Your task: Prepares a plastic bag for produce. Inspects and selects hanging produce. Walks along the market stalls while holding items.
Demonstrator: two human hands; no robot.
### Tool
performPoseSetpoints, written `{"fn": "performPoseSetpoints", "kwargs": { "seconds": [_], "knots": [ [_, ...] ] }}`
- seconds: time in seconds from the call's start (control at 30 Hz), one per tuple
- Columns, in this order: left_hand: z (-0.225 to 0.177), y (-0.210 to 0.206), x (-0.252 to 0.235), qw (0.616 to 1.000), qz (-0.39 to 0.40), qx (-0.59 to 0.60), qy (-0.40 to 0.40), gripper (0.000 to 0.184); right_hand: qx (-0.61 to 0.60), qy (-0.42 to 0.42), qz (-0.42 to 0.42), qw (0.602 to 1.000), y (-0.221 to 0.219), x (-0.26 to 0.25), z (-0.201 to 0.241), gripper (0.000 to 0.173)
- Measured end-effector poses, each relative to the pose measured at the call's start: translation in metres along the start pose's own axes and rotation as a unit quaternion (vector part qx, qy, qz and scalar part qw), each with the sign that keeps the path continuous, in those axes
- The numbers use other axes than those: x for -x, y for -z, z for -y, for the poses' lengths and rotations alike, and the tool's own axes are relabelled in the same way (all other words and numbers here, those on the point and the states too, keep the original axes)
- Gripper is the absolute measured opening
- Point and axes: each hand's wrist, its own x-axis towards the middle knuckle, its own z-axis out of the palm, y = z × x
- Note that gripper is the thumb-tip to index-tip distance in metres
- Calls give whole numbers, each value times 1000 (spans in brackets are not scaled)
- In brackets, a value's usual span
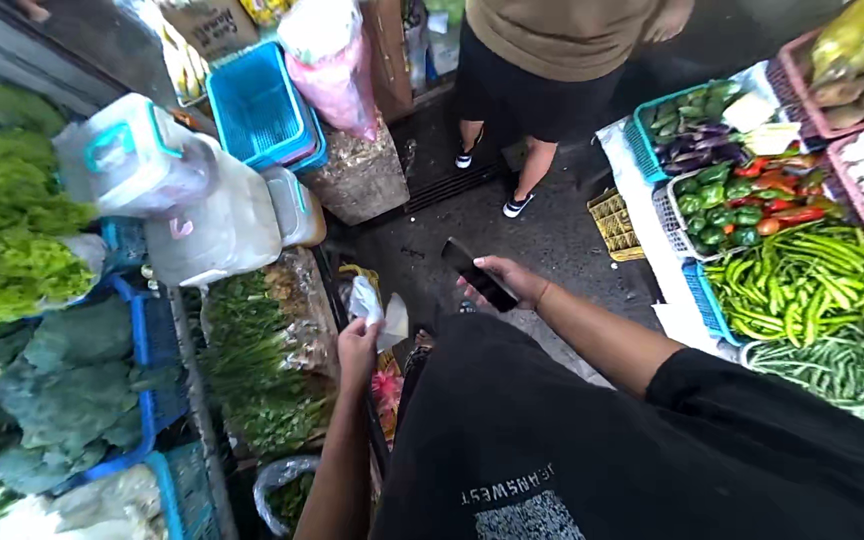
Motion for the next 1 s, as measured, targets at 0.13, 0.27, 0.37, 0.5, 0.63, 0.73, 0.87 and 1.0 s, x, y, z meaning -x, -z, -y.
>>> {"fn": "performPoseSetpoints", "kwargs": {
  "seconds": [0.13, 0.27, 0.37, 0.5, 0.63, 0.73, 0.87, 1.0],
  "knots": [
    [-26, -43, -43, 990, 126, -66, -15, 21, -50, 60, 90, 993, -11, 0, 19, 57],
    [-61, -66, -92, 927, 369, -52, -51, 22, -29, 65, 132, 989, -12, -13, 47, 64],
    [-74, -70, -139, 889, 442, 116, -27, 13, 75, 19, 151, 986, -8, -36, 71, 63],
    [-41, -83, -218, 849, 482, 209, 63, 13, 177, -72, 93, 977, -2, -92, 72, 61],
    [34, -113, -271, 840, 501, 176, 115, 14, 269, -184, 8, 945, 25, -158, 32, 71],
    [100, -143, -321, 840, 509, 108, 154, 22, 227, -206, -44, 951, 58, -202, -21, 70],
    [227, -197, -393, 900, 336, -58, 270, 29, 98, -256, -96, 957, 83, -241, -102, 72],
    [332, -237, -473, 865, 352, -288, 214, 33, 66, -351, -112, 927, 86, -279, -133, 59]
  ]
}}
